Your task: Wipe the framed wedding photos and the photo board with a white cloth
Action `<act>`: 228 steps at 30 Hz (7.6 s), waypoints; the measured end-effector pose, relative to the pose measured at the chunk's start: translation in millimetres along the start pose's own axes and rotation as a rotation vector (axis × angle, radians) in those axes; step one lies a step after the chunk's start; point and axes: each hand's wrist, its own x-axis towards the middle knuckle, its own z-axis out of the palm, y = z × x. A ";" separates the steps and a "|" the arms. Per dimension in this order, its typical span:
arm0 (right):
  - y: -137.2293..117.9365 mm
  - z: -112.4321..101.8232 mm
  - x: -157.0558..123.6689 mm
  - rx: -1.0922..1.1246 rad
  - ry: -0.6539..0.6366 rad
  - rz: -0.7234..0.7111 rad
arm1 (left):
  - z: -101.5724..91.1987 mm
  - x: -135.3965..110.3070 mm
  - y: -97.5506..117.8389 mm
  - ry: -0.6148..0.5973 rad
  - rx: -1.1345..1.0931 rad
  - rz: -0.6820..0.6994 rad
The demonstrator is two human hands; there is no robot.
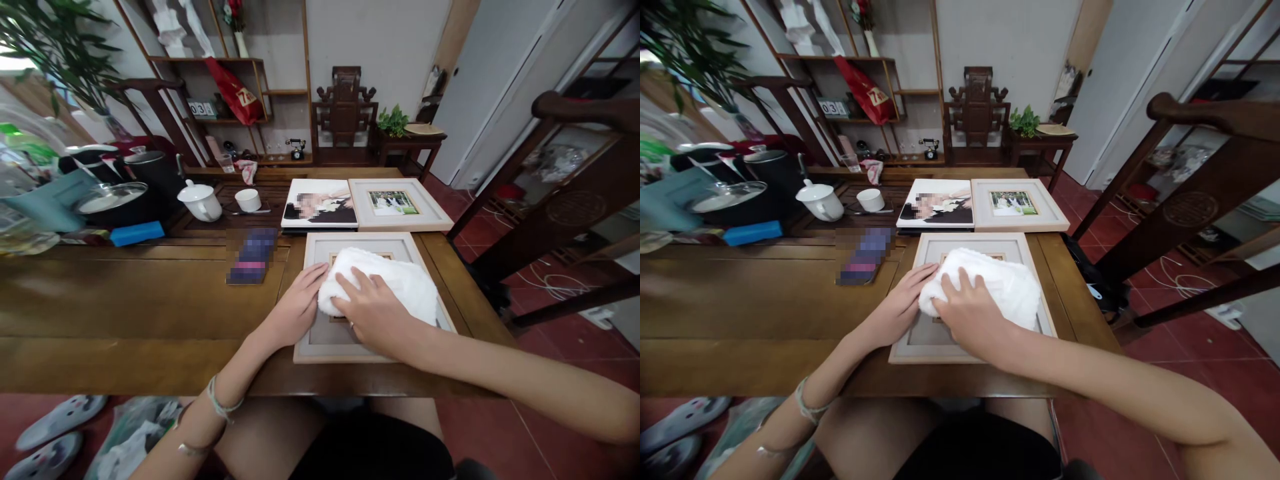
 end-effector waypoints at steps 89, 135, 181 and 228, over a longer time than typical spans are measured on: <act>120.0 30.4 -0.4 0.030 0.183 -0.096 | -2.4 0.6 5.3 -0.031 0.027 -0.042; 75.9 6.3 -51.4 0.282 0.063 -0.160 | -0.6 0.6 3.3 -0.056 0.028 -0.072; 6.3 -20.7 -76.7 0.417 0.018 -0.500 | -0.6 0.6 2.9 -0.050 0.038 -0.038; 91.9 30.6 -15.1 0.087 0.166 0.006 | -0.7 0.3 3.3 -0.036 0.013 -0.049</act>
